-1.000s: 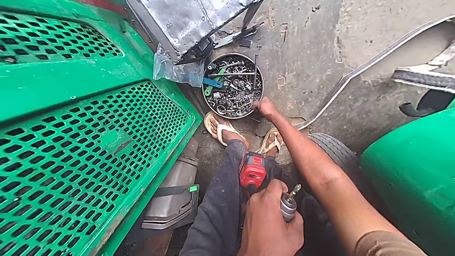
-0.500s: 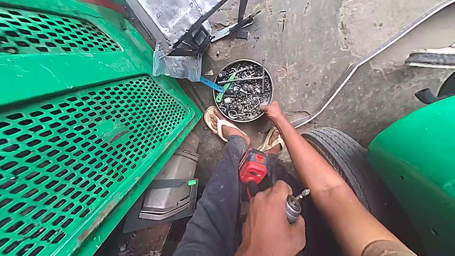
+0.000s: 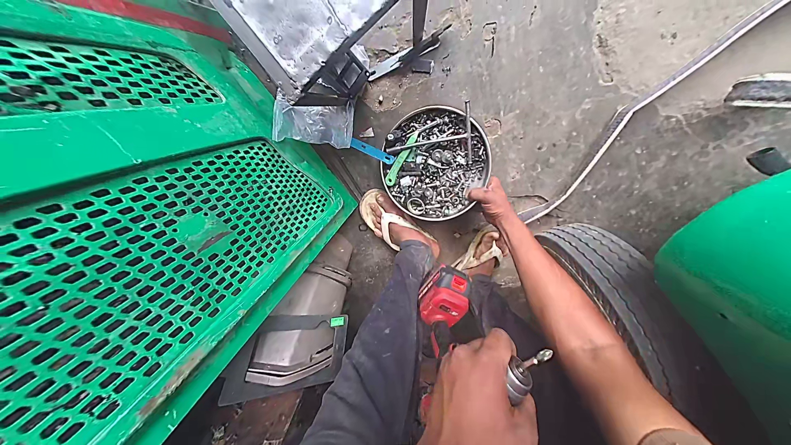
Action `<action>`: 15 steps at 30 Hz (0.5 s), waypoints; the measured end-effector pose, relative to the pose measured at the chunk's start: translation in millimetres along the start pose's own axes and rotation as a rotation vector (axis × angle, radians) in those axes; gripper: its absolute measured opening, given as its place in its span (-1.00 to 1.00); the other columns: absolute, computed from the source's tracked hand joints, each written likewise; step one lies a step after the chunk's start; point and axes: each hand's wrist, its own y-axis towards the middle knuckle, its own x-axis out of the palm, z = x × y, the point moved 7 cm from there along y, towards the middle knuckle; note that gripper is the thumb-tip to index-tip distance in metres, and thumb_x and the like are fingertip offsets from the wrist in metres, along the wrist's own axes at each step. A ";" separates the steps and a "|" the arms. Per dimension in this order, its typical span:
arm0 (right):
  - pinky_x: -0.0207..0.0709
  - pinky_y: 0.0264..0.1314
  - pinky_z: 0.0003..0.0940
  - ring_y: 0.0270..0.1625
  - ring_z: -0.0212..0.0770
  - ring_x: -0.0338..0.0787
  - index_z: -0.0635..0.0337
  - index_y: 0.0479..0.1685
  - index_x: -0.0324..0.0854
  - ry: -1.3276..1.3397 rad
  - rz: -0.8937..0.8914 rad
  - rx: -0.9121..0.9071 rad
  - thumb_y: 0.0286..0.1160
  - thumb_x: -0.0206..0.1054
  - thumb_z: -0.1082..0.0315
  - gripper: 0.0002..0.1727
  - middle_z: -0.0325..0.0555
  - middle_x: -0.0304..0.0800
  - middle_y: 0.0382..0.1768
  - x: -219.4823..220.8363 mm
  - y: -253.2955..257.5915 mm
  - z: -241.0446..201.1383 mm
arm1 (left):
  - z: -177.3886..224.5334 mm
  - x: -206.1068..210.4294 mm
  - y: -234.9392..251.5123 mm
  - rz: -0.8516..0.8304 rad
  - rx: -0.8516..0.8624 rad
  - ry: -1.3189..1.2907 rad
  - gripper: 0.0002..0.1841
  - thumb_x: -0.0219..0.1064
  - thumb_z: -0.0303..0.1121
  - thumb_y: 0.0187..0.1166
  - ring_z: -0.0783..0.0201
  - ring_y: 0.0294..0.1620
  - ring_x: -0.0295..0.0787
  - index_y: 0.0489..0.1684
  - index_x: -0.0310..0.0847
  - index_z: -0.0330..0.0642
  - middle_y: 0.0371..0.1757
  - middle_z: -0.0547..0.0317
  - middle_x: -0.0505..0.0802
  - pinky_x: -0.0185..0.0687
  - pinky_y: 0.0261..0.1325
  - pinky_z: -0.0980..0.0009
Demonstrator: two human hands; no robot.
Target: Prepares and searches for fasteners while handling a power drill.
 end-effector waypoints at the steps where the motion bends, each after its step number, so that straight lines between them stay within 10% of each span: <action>1: 0.78 -0.29 -0.32 -0.39 -0.37 0.84 0.13 -0.34 0.68 0.017 0.001 -0.004 -0.08 0.42 0.53 -0.77 -0.23 0.87 -0.45 -4.7 -6.8 -5.6 | 0.3 0.9 0.0 -0.012 0.000 0.011 -0.74 0.49 -0.30 0.22 0.18 -0.34 0.81 -0.14 0.72 -0.08 -0.38 0.18 0.82 0.70 -0.32 0.13; 8: 0.78 -0.29 -0.29 -0.32 -0.31 0.84 0.09 0.13 0.49 0.080 0.109 0.069 -0.11 0.48 0.56 -0.39 -0.21 0.83 -0.29 -15.8 -72.0 -69.9 | 7.9 8.0 2.5 -0.137 -0.049 0.016 -0.71 0.46 -0.31 0.27 0.02 -0.18 0.87 -0.05 0.73 -0.14 -0.25 0.03 0.87 0.75 -0.15 -0.05; 15: 0.85 -0.08 -0.28 -0.19 -0.32 0.90 0.19 0.13 0.41 0.208 0.082 -0.105 -0.26 0.50 0.61 -0.30 -0.22 0.87 -0.22 27.5 -87.2 -172.3 | 5.0 -25.8 7.6 0.050 -0.118 -0.134 -0.66 0.48 -0.25 0.21 0.11 -0.17 0.86 -0.03 0.74 -0.10 -0.26 0.09 0.88 0.76 -0.07 -0.02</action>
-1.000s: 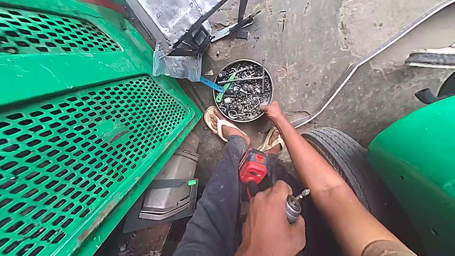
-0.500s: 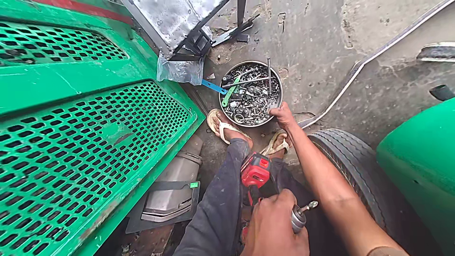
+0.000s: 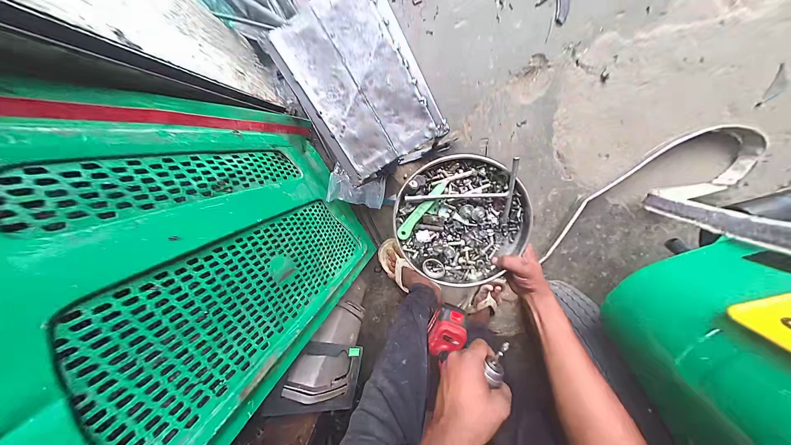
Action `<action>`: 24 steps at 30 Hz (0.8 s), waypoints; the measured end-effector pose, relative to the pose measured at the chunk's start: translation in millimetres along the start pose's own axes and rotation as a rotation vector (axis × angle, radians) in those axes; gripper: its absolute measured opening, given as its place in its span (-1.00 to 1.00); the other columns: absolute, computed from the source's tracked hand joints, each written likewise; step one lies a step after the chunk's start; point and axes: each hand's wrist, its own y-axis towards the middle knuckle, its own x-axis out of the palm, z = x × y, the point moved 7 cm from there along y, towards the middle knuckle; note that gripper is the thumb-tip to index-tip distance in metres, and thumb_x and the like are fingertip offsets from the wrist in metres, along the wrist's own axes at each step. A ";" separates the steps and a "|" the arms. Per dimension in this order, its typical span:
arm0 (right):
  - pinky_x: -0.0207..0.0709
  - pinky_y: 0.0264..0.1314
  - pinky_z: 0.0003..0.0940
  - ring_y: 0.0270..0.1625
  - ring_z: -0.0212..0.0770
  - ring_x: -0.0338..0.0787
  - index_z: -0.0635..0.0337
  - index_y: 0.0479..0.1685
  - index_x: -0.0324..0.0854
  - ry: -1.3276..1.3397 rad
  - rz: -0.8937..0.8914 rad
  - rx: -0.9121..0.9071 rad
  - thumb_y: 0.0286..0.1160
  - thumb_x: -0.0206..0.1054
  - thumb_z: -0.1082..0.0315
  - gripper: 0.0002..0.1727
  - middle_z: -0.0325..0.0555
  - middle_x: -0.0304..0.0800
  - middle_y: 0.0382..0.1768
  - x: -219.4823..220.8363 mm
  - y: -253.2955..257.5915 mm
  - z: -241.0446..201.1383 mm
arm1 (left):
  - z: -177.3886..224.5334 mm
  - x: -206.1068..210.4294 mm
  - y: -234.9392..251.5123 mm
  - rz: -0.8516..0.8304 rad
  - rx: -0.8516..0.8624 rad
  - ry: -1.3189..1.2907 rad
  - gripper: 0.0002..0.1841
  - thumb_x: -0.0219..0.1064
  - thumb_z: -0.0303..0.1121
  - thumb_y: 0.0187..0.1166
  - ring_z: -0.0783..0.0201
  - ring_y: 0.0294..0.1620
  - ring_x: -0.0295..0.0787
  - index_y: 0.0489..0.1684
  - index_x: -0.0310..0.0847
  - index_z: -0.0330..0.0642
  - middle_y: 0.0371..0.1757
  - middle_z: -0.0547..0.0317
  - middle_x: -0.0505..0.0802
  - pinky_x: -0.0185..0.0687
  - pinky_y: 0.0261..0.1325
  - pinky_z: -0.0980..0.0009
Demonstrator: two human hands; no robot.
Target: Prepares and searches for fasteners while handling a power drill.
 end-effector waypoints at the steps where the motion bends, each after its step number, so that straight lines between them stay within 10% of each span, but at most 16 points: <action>1: 0.85 -0.11 -0.29 -0.22 -0.33 0.89 0.18 0.13 0.42 -0.031 -0.008 0.000 -0.25 0.51 0.58 -0.31 -0.22 0.86 -0.24 12.8 7.6 -11.5 | -1.3 -8.6 1.6 0.047 -0.014 -0.031 -0.66 0.49 -0.25 0.19 0.13 -0.18 0.86 -0.04 0.75 -0.08 -0.26 0.12 0.88 0.76 -0.07 0.00; 16: 0.24 -0.79 -0.49 -0.81 -0.43 0.37 0.02 -0.29 0.67 -0.075 -0.133 0.049 0.07 0.52 0.40 -0.79 -0.23 0.63 -0.68 193.5 139.8 -29.3 | -15.9 -90.3 10.3 0.211 -0.086 -0.372 -0.67 0.55 -0.27 0.09 0.29 -0.23 0.83 -0.14 0.78 -0.06 -0.28 0.22 0.87 0.76 -0.08 0.14; 24: 0.51 -0.23 0.21 -0.42 0.02 0.68 0.20 -0.60 0.70 -1.062 -0.130 0.224 0.48 0.34 -0.38 -0.27 0.01 0.71 -0.55 201.2 151.0 -87.1 | 17.9 -144.0 -59.5 0.458 -0.044 -0.418 -0.69 0.59 -0.27 0.12 0.39 -0.29 0.83 -0.15 0.81 -0.08 -0.32 0.31 0.89 0.79 -0.09 0.25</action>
